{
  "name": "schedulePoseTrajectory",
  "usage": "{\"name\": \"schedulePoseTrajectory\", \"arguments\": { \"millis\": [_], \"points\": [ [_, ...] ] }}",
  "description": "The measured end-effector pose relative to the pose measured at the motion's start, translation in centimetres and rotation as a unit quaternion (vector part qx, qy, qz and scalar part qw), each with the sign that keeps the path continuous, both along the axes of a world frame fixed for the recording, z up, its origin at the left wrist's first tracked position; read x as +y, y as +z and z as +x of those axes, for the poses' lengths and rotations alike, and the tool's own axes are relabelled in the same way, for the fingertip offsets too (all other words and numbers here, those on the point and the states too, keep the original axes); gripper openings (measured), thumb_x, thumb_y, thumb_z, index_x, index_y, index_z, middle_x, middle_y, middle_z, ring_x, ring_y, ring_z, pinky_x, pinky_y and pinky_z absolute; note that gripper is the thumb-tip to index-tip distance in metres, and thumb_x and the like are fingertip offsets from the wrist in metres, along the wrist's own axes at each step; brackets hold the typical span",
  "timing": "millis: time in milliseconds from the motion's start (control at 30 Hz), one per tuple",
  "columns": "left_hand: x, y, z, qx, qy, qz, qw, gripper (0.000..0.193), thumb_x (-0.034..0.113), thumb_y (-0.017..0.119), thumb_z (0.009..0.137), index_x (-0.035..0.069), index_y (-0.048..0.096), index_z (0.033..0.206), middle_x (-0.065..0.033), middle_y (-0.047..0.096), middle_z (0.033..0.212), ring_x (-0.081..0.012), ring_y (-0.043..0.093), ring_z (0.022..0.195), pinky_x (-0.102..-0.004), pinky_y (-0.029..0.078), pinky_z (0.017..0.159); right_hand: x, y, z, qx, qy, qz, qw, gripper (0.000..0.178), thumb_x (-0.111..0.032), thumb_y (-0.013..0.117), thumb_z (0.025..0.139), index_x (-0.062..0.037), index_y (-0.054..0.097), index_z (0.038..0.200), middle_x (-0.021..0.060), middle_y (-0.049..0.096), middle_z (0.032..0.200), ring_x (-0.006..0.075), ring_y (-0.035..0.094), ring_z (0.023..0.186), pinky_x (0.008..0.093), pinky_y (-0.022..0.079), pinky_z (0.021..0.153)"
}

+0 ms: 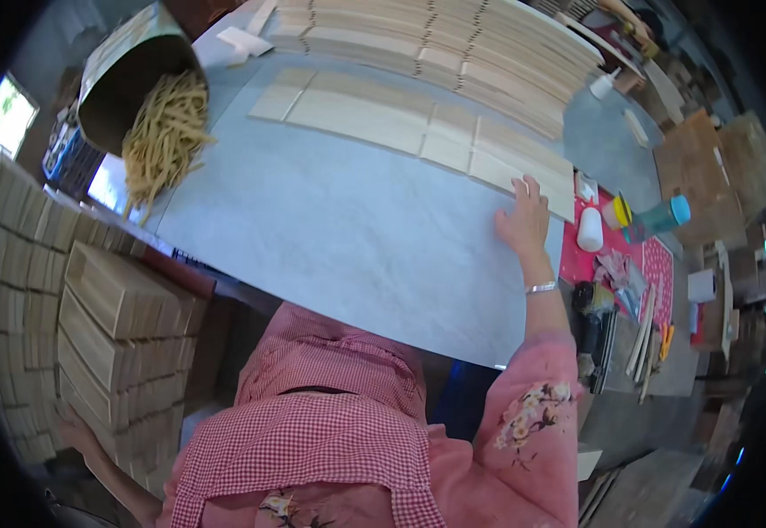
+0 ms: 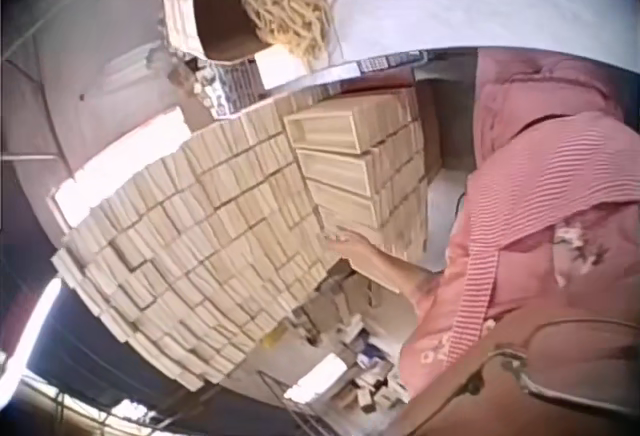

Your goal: Assembling wooden boxes by gluing panels together and securing them with a pneumatic nail gun.

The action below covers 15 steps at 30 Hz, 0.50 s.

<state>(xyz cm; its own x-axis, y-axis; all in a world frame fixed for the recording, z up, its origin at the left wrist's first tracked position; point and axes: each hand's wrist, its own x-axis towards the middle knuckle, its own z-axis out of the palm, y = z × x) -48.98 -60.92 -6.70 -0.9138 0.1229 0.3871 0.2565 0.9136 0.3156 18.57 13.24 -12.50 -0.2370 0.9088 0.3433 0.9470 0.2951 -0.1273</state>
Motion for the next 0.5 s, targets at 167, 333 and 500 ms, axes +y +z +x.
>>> {"name": "schedulePoseTrajectory", "arguments": {
  "millis": [167,333,500],
  "points": [
    [24.7,4.1,8.9,0.088,-0.177,-0.010,0.980,0.053,0.026,0.057,0.102,0.002,0.046,0.148,-0.0190,0.052,0.148,-0.0345,0.050,0.135,-0.0406,0.039,0.112,4.7,-0.6,2.6,-0.075,-0.026,-0.092,0.993,0.048,-0.005,0.064,0.074,-0.0070,0.059,0.121,0.0117,0.053,0.127,0.0376,0.056,0.105,0.0436,0.048,0.095],
    [43.6,1.8,15.9,0.025,-0.459,0.024,0.888,0.051,0.008,0.064,0.090,0.005,0.055,0.140,-0.0183,0.050,0.149,-0.0349,0.048,0.137,-0.0437,0.038,0.113,1.0,0.5,2.7,-0.104,0.091,-0.134,0.981,0.036,-0.009,0.068,0.077,-0.0076,0.058,0.112,0.0104,0.055,0.117,0.0364,0.056,0.100,0.0448,0.049,0.089],
    [59.0,-1.0,18.4,0.062,-0.670,-0.022,0.740,0.070,0.002,0.065,0.081,0.005,0.045,0.148,-0.0141,0.037,0.160,-0.0344,0.038,0.145,-0.0456,0.035,0.116,-1.9,4.3,1.9,-0.066,0.152,-0.019,0.986,0.025,-0.013,0.070,0.082,-0.0076,0.057,0.102,0.0104,0.057,0.111,0.0334,0.057,0.098,0.0420,0.049,0.084]
  ]
}}
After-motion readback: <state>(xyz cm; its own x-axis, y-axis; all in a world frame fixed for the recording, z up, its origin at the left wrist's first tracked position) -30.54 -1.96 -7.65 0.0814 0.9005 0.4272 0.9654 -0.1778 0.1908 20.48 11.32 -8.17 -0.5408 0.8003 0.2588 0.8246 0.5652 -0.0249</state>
